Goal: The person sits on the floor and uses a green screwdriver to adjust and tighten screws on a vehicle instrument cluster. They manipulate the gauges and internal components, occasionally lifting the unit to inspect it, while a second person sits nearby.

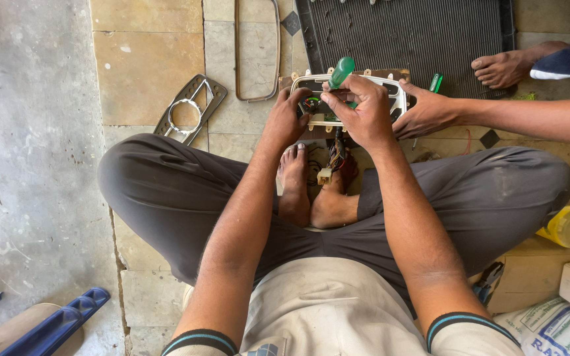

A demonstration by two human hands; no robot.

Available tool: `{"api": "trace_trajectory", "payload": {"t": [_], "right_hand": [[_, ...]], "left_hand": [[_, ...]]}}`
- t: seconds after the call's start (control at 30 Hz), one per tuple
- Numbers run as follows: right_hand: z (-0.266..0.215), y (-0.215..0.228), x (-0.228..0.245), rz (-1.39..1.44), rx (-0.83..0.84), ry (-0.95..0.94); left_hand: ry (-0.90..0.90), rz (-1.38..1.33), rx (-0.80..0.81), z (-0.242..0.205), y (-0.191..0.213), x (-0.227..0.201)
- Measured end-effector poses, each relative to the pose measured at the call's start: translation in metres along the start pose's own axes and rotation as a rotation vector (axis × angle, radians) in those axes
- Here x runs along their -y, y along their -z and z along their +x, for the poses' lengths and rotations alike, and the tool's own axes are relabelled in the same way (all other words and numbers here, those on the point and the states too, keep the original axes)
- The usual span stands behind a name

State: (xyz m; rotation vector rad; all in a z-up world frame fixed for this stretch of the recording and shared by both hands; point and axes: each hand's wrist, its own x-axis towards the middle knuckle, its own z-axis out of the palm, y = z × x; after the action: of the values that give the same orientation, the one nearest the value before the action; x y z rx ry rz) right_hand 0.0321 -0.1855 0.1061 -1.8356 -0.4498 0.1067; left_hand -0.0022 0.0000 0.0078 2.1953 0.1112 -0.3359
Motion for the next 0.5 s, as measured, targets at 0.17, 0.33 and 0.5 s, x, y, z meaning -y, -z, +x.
{"api": "trace_trajectory", "payload": {"t": [0.17, 0.33, 0.5], "right_hand": [[-0.001, 0.0, -0.002, -0.005, -0.014, 0.001], [-0.001, 0.001, -0.004, 0.013, -0.016, 0.007], [-0.001, 0.001, -0.002, 0.004, -0.016, 0.016]], "left_hand": [[-0.106, 0.134, -0.125, -0.003, 0.006, -0.013], [-0.095, 0.175, -0.126, -0.004, 0.009, -0.018], [-0.076, 0.123, -0.117, -0.004, 0.008, -0.016]]}}
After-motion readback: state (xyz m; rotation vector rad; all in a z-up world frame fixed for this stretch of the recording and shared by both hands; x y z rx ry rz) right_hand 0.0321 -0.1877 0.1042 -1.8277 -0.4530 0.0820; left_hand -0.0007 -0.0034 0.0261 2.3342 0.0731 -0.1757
